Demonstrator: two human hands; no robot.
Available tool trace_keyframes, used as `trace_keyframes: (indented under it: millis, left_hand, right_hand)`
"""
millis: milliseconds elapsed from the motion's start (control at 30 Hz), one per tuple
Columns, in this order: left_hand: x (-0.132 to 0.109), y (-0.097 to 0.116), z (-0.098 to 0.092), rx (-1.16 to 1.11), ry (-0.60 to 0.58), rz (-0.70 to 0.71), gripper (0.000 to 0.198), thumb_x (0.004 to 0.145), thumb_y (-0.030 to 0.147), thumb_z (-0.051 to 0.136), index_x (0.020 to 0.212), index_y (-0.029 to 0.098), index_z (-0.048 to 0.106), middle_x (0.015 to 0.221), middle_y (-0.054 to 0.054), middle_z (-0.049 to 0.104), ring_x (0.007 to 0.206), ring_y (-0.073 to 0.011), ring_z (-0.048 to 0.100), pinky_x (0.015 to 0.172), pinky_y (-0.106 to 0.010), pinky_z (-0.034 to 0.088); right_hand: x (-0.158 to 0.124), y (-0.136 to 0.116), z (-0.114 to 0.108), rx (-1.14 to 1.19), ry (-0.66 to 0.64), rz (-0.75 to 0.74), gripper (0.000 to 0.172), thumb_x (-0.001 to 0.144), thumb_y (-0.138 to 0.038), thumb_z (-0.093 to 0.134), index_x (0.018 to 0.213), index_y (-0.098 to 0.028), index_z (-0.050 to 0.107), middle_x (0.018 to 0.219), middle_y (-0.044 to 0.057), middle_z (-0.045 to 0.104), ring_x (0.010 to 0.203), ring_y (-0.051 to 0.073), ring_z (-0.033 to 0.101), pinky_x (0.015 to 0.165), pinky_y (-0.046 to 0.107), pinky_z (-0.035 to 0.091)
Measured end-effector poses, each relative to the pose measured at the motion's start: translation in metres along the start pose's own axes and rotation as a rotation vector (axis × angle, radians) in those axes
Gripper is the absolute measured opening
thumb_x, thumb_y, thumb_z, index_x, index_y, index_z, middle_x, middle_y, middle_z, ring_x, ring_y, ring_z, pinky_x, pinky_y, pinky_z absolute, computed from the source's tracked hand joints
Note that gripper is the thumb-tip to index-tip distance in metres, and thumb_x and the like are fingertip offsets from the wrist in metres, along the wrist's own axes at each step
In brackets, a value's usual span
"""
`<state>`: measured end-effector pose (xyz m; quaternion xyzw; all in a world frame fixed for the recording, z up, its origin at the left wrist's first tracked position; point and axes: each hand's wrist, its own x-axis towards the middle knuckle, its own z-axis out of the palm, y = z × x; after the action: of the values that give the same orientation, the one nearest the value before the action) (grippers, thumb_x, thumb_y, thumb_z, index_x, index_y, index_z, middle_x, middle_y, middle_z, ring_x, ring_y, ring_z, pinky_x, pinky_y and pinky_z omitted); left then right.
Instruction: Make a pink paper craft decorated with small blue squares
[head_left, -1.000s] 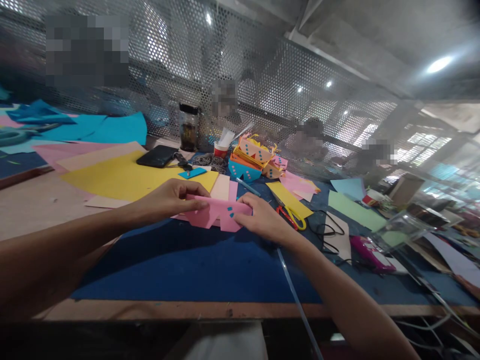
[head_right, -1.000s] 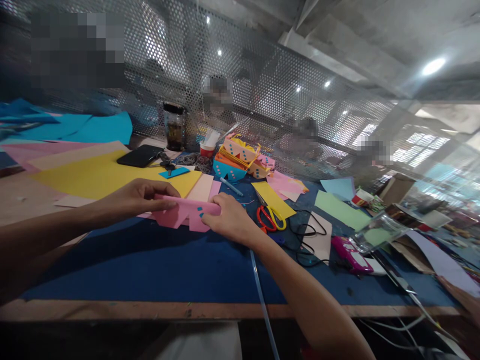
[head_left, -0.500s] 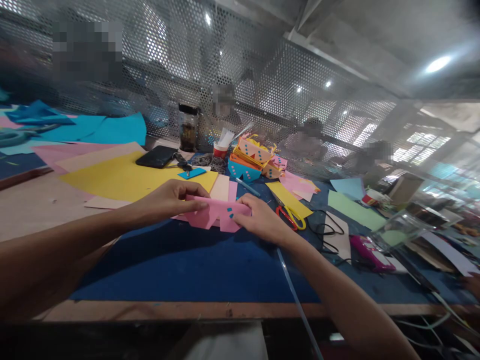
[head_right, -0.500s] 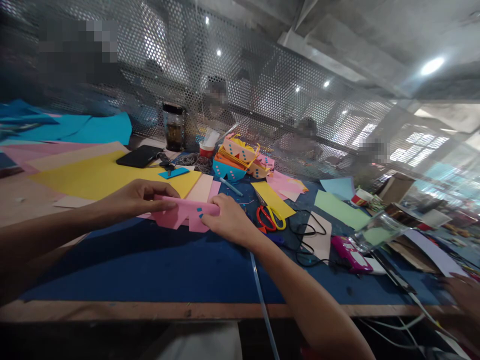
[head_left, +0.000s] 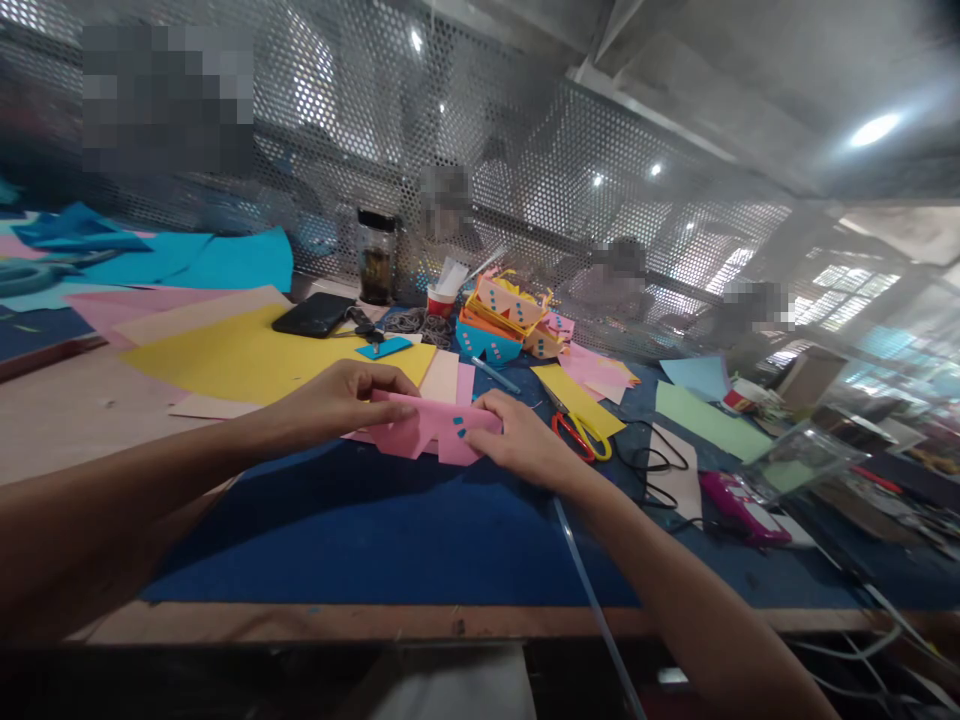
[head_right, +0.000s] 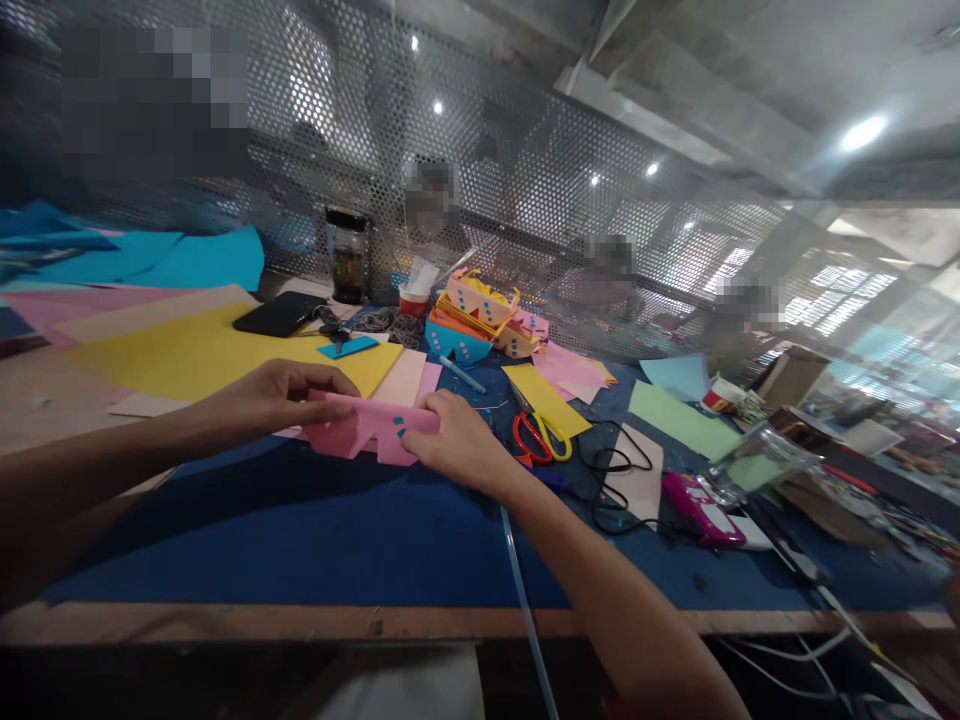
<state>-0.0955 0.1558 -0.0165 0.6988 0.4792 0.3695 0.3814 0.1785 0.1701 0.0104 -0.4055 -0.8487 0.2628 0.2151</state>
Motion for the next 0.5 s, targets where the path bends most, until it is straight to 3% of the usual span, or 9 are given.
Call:
trace_keyframes:
  millis: [167,367,500]
  left_hand:
    - [0.0003,-0.0016,0.0002,0.011,0.014,0.008,0.041,0.08,0.061,0.082,0.094,0.022,0.082,0.082,-0.004,0.078,0.071,-0.0182,0.068,0.059,-0.023,0.049]
    - [0.0008,0.0001,0.0001,-0.002,0.016,0.018,0.042,0.08,0.061,0.083,0.094,0.021,0.081,0.082,-0.004,0.077,0.072,-0.0171,0.067,0.061,-0.022,0.05]
    - [0.0006,0.005,-0.0016,-0.028,0.059,0.012,0.04,0.081,0.06,0.082,0.093,0.021,0.08,0.078,-0.003,0.075,0.068,-0.0159,0.066,0.06,-0.023,0.052]
  right_hand:
    - [-0.0008,0.0033,0.0051,-0.004,0.048,-0.015,0.018,0.081,-0.028,0.071,0.093,-0.021,0.06,0.101,0.003,0.06,0.097,0.022,0.058,0.093,0.038,0.046]
    - [-0.0038,0.0038,0.0072,-0.049,0.185,-0.095,0.026,0.081,-0.026,0.072,0.105,-0.022,0.064,0.118,0.009,0.064,0.119,0.028,0.058,0.109,0.046,0.045]
    - [-0.0078,0.0029,0.0034,-0.029,0.451,-0.172,0.035,0.084,-0.025,0.066,0.119,-0.023,0.061,0.132,0.014,0.061,0.133,0.03,0.054,0.12,0.05,0.039]
